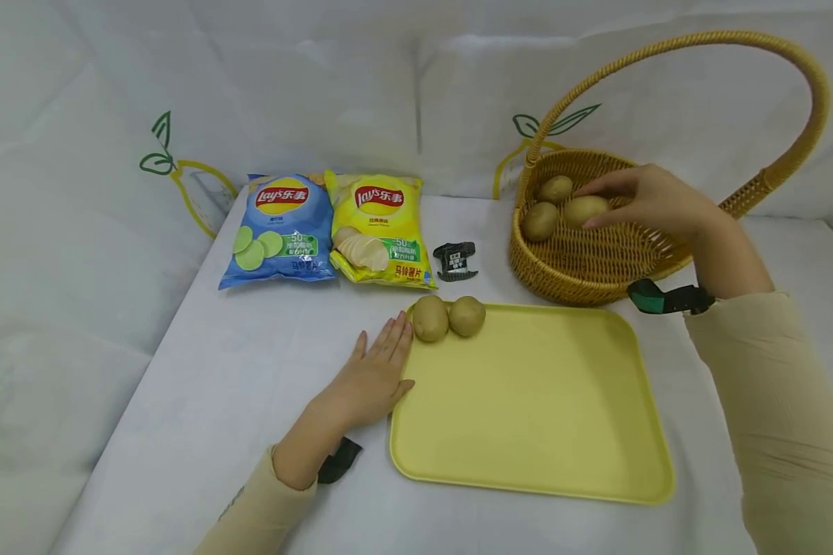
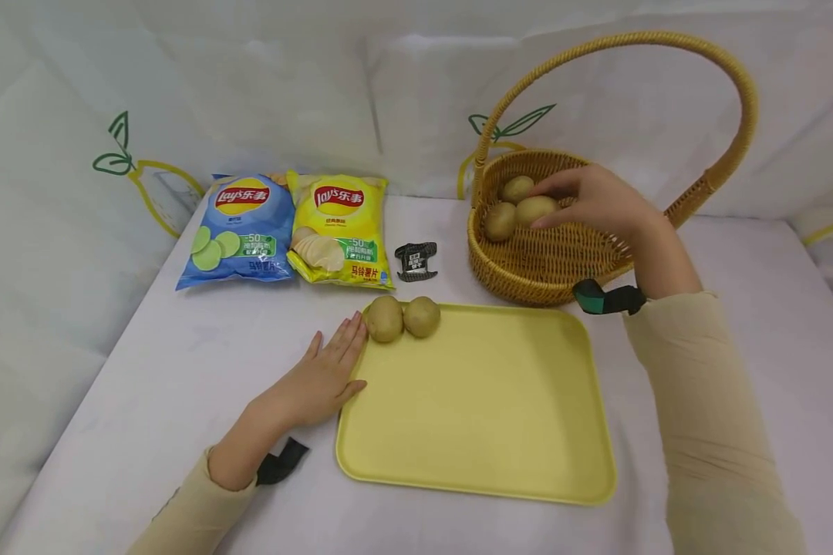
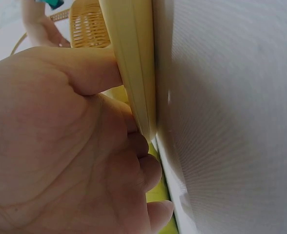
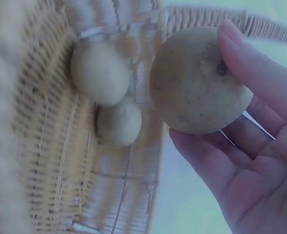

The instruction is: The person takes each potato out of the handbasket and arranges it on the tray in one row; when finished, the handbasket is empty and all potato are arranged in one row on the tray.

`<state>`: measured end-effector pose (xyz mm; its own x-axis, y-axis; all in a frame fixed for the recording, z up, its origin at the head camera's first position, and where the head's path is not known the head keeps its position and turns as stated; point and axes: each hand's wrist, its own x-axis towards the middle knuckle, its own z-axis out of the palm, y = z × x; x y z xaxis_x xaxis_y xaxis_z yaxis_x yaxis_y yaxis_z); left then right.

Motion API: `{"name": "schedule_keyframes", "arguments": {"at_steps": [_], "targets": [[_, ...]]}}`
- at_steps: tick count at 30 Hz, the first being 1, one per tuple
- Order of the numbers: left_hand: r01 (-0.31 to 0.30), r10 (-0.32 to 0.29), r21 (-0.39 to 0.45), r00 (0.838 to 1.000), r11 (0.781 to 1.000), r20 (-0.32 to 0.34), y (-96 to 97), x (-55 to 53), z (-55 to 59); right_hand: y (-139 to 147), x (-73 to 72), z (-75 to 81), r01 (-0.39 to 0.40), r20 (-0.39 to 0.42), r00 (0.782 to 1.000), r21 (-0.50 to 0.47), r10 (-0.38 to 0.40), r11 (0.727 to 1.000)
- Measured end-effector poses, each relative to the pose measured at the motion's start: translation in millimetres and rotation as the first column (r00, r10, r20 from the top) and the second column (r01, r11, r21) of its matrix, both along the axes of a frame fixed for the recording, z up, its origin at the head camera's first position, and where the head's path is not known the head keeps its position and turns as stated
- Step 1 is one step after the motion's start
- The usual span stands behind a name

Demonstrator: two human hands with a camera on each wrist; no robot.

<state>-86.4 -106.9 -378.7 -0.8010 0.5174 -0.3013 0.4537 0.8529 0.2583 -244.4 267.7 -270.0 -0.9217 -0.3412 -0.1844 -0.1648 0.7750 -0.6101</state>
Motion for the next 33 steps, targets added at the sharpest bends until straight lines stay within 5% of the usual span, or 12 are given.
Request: {"name": "schedule_keyframes", "arguments": {"at_steps": [15,26,33], "targets": [[0.005,-0.005,0.001,1.0,1.0,0.002,-0.4,-0.7,-0.5,-39.1,50.6,-20.0,-0.087,-0.218,0.974,-0.139,0.055,0.986],[0.001,-0.001,-0.003,1.0,1.0,0.003,-0.5,-2.1,-1.4,-54.5,78.3,-40.1,-0.188,-0.258,0.961,-0.347,0.099,0.919],[-0.003,0.003,-0.005,1.0,1.0,0.002,-0.5,-2.0,-2.1,-65.3,88.5,-56.5,-0.3,-0.341,0.928,-0.441,0.151,0.846]]}}
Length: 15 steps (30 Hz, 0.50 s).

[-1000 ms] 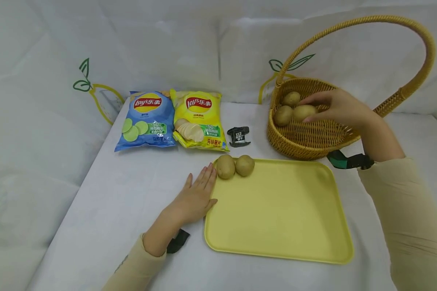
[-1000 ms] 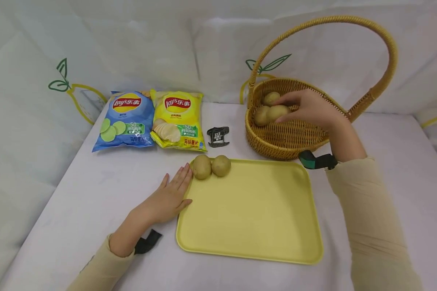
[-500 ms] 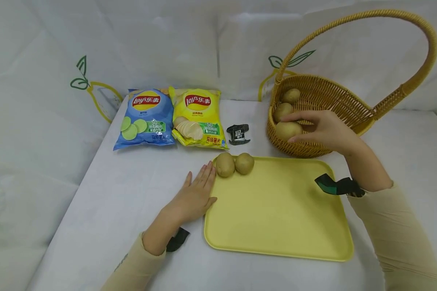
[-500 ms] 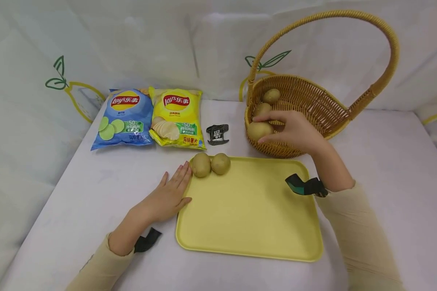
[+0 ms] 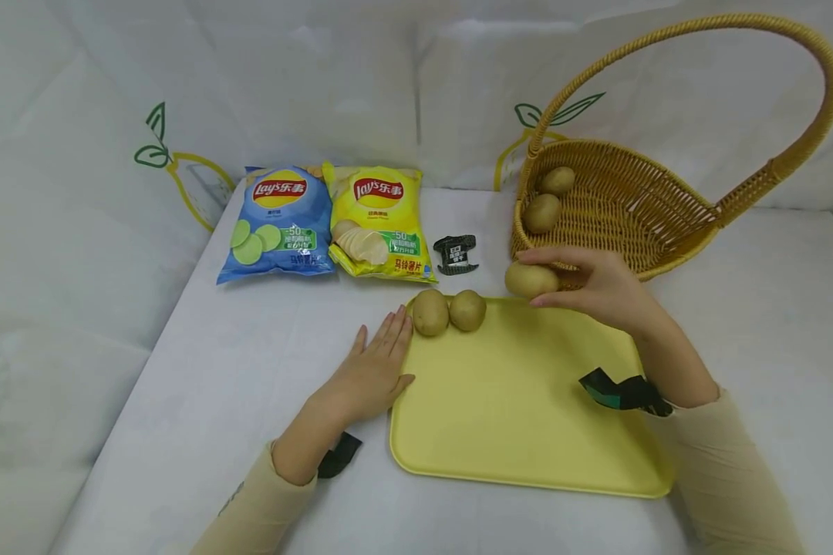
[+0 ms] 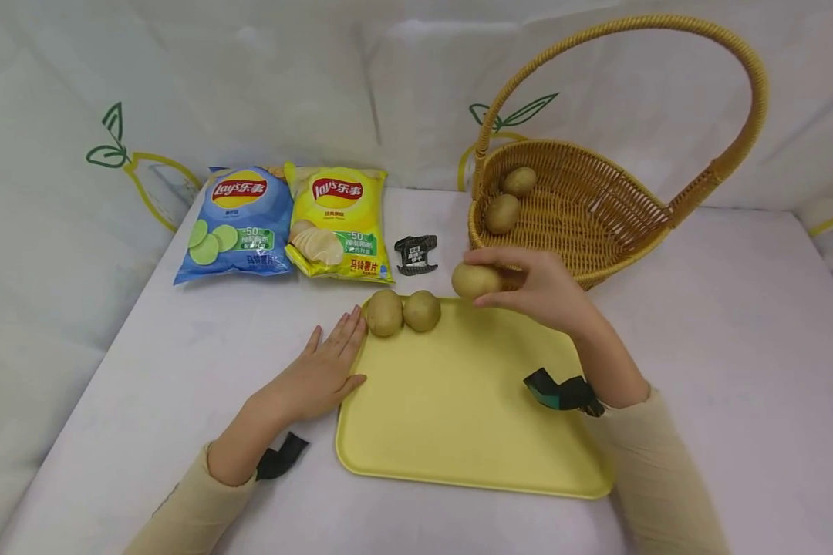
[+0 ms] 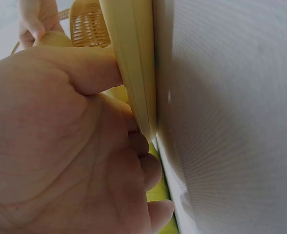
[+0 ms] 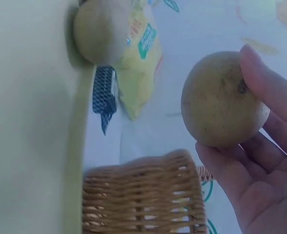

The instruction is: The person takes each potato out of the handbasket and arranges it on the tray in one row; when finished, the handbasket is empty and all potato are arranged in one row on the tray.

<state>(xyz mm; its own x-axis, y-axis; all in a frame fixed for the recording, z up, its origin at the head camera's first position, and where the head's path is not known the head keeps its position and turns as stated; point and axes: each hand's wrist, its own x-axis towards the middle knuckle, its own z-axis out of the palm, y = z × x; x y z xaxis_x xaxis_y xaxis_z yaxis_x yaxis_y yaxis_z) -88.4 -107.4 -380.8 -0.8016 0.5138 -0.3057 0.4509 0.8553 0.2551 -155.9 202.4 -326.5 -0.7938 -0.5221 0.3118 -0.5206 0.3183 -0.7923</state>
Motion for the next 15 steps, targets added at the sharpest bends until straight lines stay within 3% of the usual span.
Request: {"name": "schedule_keyframes", "arguments": {"at_steps": [5,10,15], "targets": [[0.003,-0.004,-0.011,1.0,1.0,-0.001,0.1,-0.3,0.5,-8.0,3.6,-7.4,-0.028,-0.013,1.0,-0.058,0.027,0.998],[0.001,-0.001,-0.01,1.0,1.0,0.003,-0.3,-0.6,2.1,-12.6,3.3,-14.3,-0.006,0.051,0.999,-0.048,0.009,0.999],[0.0,0.0,0.001,1.0,1.0,0.007,0.0,-0.3,2.1,-15.0,1.9,-23.1,0.019,0.054,0.998,-0.015,-0.018,1.0]]}}
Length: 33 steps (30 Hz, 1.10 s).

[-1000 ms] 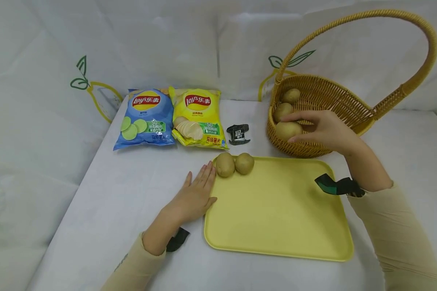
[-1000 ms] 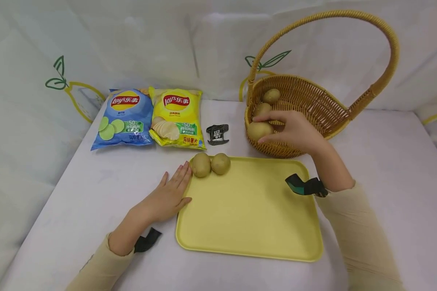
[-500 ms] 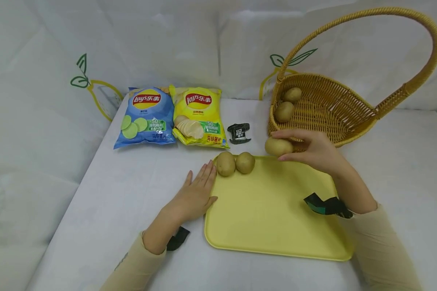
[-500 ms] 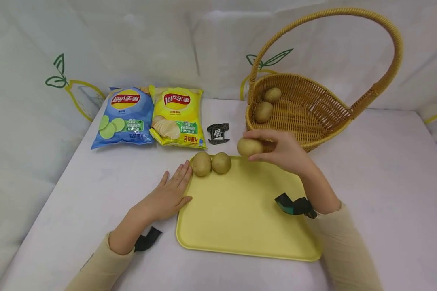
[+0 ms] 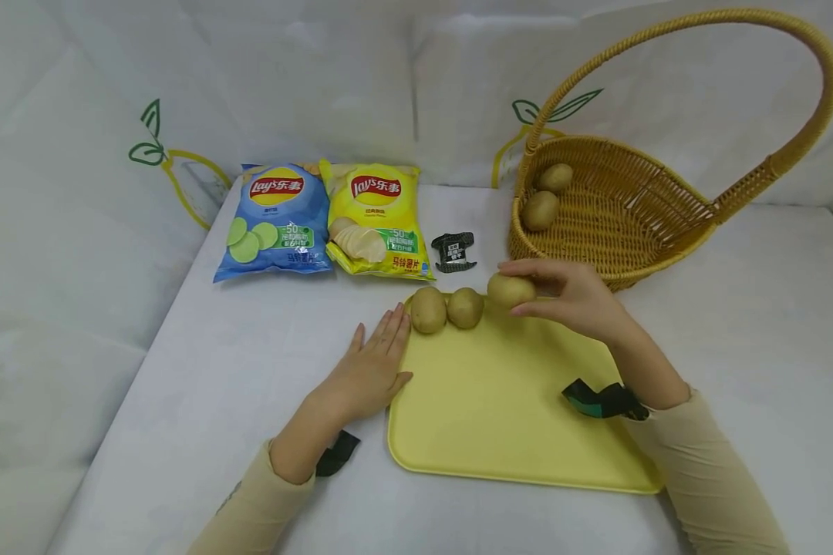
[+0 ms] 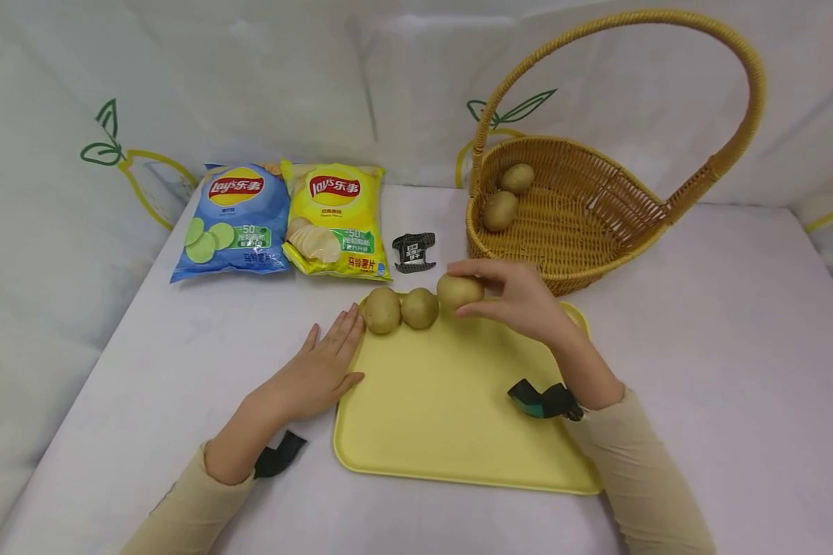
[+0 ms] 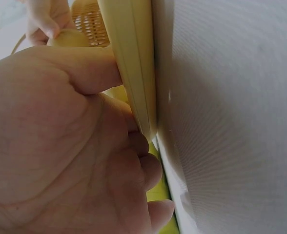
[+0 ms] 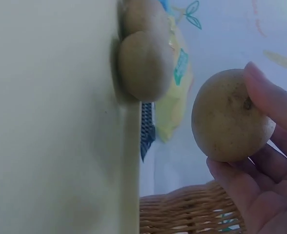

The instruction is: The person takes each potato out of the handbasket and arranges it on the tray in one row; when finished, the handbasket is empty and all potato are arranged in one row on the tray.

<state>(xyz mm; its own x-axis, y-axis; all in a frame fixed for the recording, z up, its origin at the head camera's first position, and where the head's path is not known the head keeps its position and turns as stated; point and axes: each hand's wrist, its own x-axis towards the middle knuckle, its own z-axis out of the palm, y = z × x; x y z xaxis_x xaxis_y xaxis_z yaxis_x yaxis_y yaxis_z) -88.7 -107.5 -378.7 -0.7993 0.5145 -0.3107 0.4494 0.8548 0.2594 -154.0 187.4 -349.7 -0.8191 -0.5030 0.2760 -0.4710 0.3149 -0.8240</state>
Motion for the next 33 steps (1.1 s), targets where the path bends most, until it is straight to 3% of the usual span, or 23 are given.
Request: {"name": "schedule_keyframes", "arguments": {"at_steps": [7,22,33], "targets": [[0.002,-0.002,0.008,1.0,1.0,-0.006,0.3,0.2,-0.5,-6.0,1.5,-6.1,0.033,-0.028,0.999,0.14,-0.03,0.99],[0.006,-0.006,-0.001,1.0,1.0,-0.014,1.2,-0.3,-1.0,-5.2,1.3,-7.2,0.1,-0.053,0.995,0.243,-0.09,0.965],[-0.001,0.001,-0.002,1.0,1.0,-0.006,1.6,0.6,-0.1,-3.9,-1.6,-10.7,0.087,0.011,0.995,0.31,-0.096,0.947]]}}
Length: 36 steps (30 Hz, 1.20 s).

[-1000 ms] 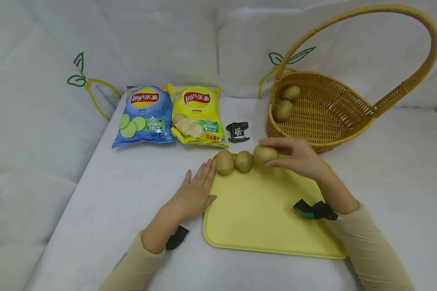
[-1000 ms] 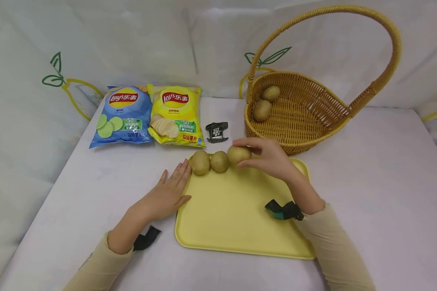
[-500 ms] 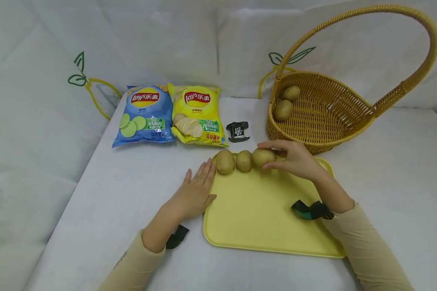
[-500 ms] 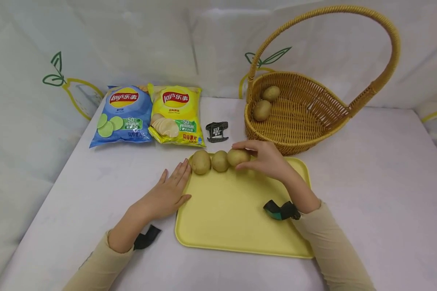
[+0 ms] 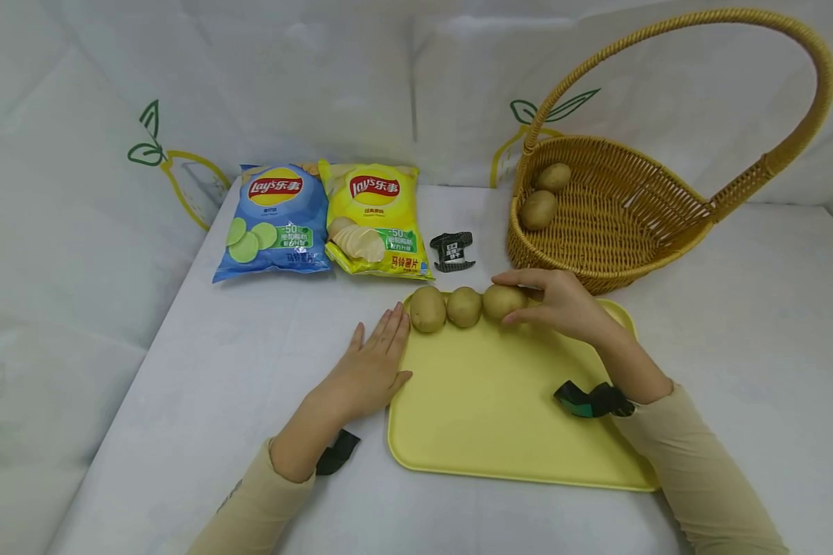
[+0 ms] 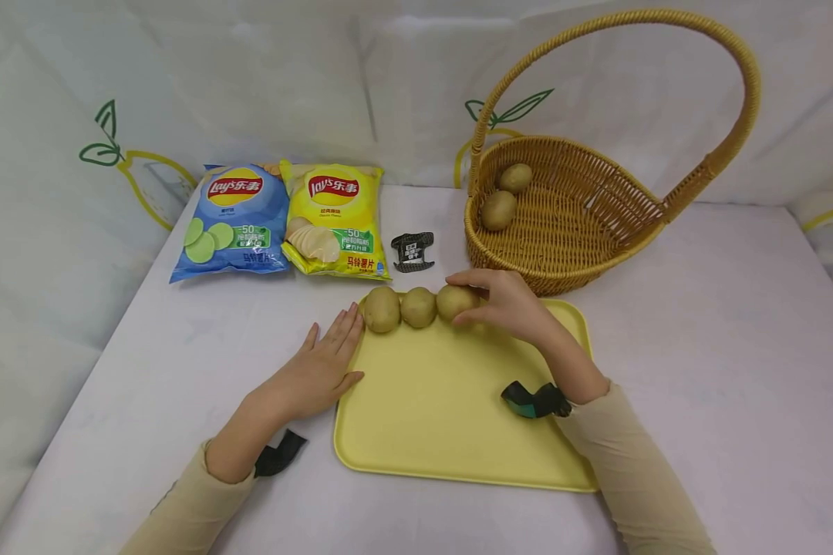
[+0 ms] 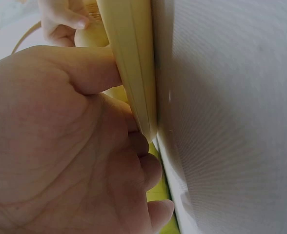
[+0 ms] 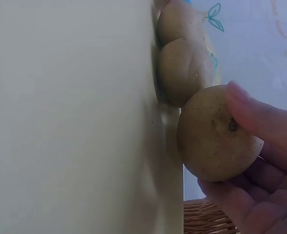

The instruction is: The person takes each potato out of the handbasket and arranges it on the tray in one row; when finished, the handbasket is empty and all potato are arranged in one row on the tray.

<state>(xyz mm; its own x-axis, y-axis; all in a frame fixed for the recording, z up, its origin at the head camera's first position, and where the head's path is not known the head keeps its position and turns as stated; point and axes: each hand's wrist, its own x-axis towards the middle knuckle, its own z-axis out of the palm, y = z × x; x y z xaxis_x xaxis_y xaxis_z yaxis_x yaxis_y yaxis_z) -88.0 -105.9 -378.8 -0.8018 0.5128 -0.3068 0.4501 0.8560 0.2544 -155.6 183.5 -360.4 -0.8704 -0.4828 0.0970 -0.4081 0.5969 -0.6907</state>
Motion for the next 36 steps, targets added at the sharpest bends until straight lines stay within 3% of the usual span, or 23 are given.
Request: {"name": "schedule_keyframes", "arguments": {"at_steps": [6,13,16,19,27,36], "targets": [[0.0,0.0,0.004,1.0,1.0,0.003,-0.4,-0.1,-0.3,-0.4,-1.0,-3.4,-0.008,0.024,1.0,0.003,0.008,1.0],[0.001,-0.001,0.0,1.0,1.0,0.0,-1.0,-0.3,-1.0,0.2,-2.0,-5.5,-0.148,0.031,0.989,0.041,0.147,0.988],[0.001,-0.001,-0.004,1.0,1.0,-0.003,-0.7,-0.6,-1.3,2.5,-2.0,-4.9,-0.168,0.042,0.985,0.038,0.166,0.985],[0.001,-0.001,-0.007,1.0,1.0,-0.001,-0.5,-0.7,-1.1,3.9,-1.5,-4.2,-0.162,0.058,0.985,0.039,0.16,0.986],[-0.001,0.001,0.001,1.0,1.0,0.007,-0.7,-0.6,0.2,-2.9,-2.0,-12.6,-0.099,-0.039,0.994,-0.01,0.098,0.995],[0.007,-0.007,-0.001,1.0,1.0,0.008,-0.9,-0.3,1.5,-3.1,-2.2,-10.9,-0.08,0.006,0.997,0.013,0.08,0.997]]}}
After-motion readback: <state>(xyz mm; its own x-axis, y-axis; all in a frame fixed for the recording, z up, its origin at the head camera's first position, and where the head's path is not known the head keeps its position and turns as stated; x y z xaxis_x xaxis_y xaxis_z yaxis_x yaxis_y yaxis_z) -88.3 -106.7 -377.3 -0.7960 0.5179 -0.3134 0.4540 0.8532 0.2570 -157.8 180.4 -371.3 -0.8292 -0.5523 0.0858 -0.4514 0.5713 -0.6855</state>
